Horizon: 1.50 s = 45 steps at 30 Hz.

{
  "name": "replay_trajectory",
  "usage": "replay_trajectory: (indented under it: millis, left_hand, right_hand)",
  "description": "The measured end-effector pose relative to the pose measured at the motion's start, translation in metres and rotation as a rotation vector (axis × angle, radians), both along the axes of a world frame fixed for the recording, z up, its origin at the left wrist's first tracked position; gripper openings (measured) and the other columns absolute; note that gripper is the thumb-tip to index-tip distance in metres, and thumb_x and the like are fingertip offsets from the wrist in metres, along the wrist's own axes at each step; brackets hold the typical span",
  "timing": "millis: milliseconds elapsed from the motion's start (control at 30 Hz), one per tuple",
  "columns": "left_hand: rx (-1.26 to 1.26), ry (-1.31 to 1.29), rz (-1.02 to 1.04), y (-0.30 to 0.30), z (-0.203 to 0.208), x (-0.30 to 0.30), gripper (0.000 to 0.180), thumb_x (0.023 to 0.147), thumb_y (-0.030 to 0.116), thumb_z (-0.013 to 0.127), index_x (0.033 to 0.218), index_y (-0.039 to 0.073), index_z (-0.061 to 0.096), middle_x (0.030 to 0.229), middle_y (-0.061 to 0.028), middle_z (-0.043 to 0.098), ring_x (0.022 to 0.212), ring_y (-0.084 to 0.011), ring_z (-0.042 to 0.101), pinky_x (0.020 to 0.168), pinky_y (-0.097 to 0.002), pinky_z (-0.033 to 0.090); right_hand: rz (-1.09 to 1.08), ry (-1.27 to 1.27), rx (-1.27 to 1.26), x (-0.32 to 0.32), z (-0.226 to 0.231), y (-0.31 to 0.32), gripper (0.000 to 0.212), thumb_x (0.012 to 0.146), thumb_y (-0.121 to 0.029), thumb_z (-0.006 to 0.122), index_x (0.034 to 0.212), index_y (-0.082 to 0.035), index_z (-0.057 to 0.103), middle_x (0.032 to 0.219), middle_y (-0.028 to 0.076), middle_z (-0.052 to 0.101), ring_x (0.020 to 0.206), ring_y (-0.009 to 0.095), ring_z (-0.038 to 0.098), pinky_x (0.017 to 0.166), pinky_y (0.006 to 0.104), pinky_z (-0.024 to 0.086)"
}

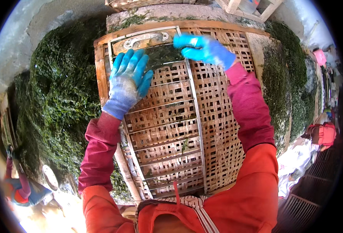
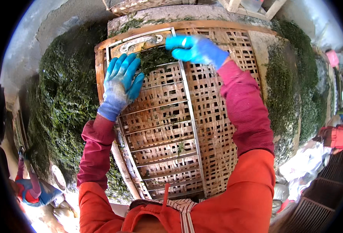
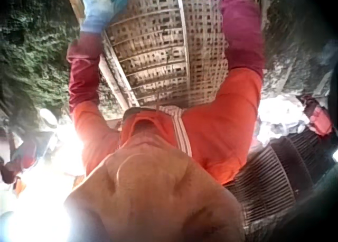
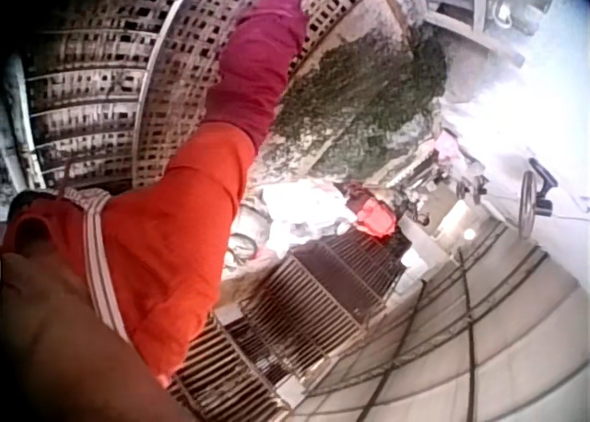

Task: The person sorts and spreads green leaves onto a wooden lattice frame and uses a scoop to gather more leaves from a pile on the floor.

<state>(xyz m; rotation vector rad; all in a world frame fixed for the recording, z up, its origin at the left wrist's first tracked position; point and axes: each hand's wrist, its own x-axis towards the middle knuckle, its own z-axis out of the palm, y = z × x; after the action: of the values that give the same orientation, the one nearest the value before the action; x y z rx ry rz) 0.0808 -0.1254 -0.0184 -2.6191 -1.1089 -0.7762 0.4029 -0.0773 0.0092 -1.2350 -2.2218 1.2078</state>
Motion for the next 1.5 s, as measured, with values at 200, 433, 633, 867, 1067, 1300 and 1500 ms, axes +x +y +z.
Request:
replay_trajectory:
  millis: [200, 433, 633, 867, 1067, 1300, 1500]
  left_hand:
    - [-0.423, 0.297, 0.000, 0.028, -0.008, 0.085, 0.059, 0.103, 0.050, 0.042, 0.148, 0.011, 0.048, 0.158, -0.0126, 0.040, 0.149, -0.0326, 0.033, 0.124, -0.0444, 0.023]
    - [-0.641, -0.017, -0.034, 0.025, 0.011, 0.050, 0.051, 0.102, 0.048, 0.049, 0.134, 0.010, 0.062, 0.133, -0.0124, 0.066, 0.127, -0.0329, 0.060, 0.110, -0.0459, 0.046]
    - [-0.068, 0.086, 0.251, 0.005, -0.044, -0.042, 0.046, 0.100, 0.034, 0.056, 0.139, 0.010, 0.059, 0.148, -0.0119, 0.054, 0.143, -0.0310, 0.043, 0.123, -0.0461, 0.026]
    - [-0.095, 0.163, 0.473, -0.001, -0.047, -0.026, 0.056, 0.098, 0.042, 0.056, 0.145, 0.010, 0.053, 0.151, -0.0102, 0.051, 0.146, -0.0317, 0.038, 0.123, -0.0494, 0.019]
    - [-0.095, 0.076, 0.475, -0.002, -0.057, -0.035, 0.057, 0.095, 0.032, 0.058, 0.148, 0.014, 0.049, 0.155, -0.0110, 0.045, 0.150, -0.0324, 0.031, 0.123, -0.0507, 0.018]
    - [0.075, -0.011, 0.481, -0.007, -0.048, -0.026, 0.060, 0.093, 0.030, 0.059, 0.149, 0.013, 0.047, 0.154, -0.0104, 0.047, 0.148, -0.0353, 0.034, 0.122, -0.0570, 0.016]
    - [-0.033, 0.155, 0.537, -0.004, -0.053, -0.027, 0.052, 0.099, 0.039, 0.054, 0.143, 0.011, 0.056, 0.148, -0.0093, 0.054, 0.143, -0.0330, 0.042, 0.123, -0.0551, 0.015]
  right_hand:
    - [-0.247, -0.691, 0.614, -0.015, -0.045, 0.015, 0.046, 0.086, -0.017, 0.073, 0.129, -0.002, 0.064, 0.142, 0.014, 0.058, 0.135, 0.033, 0.053, 0.114, 0.0457, 0.043]
    - [-0.166, -0.479, 0.570, -0.052, 0.037, -0.009, 0.040, 0.103, -0.041, 0.049, 0.123, -0.013, 0.069, 0.132, 0.011, 0.065, 0.127, 0.029, 0.058, 0.114, 0.0474, 0.039]
    - [0.123, -1.021, 0.674, -0.052, -0.012, -0.013, 0.058, 0.106, -0.054, 0.033, 0.138, -0.015, 0.060, 0.153, 0.005, 0.051, 0.150, 0.026, 0.033, 0.128, 0.0469, 0.010]
    - [-0.737, -0.143, 0.562, -0.080, -0.062, 0.007, 0.081, 0.098, -0.060, 0.051, 0.148, 0.004, 0.041, 0.156, 0.027, 0.036, 0.147, 0.039, 0.033, 0.122, 0.0463, 0.027]
    - [0.125, -0.319, 0.747, -0.112, -0.052, -0.022, 0.084, 0.094, -0.047, 0.061, 0.162, -0.018, 0.020, 0.163, 0.015, 0.030, 0.151, 0.034, 0.027, 0.128, 0.0446, 0.018]
    - [-0.233, -0.472, 0.790, -0.062, -0.051, 0.014, 0.117, 0.080, -0.079, 0.062, 0.163, -0.016, 0.010, 0.168, 0.015, 0.013, 0.156, 0.036, 0.009, 0.128, 0.0450, 0.010]
    - [-0.198, -0.786, 1.090, -0.103, -0.068, 0.039, 0.086, 0.097, -0.065, 0.049, 0.162, -0.018, 0.019, 0.170, 0.010, 0.012, 0.155, 0.029, 0.020, 0.127, 0.0500, 0.017]
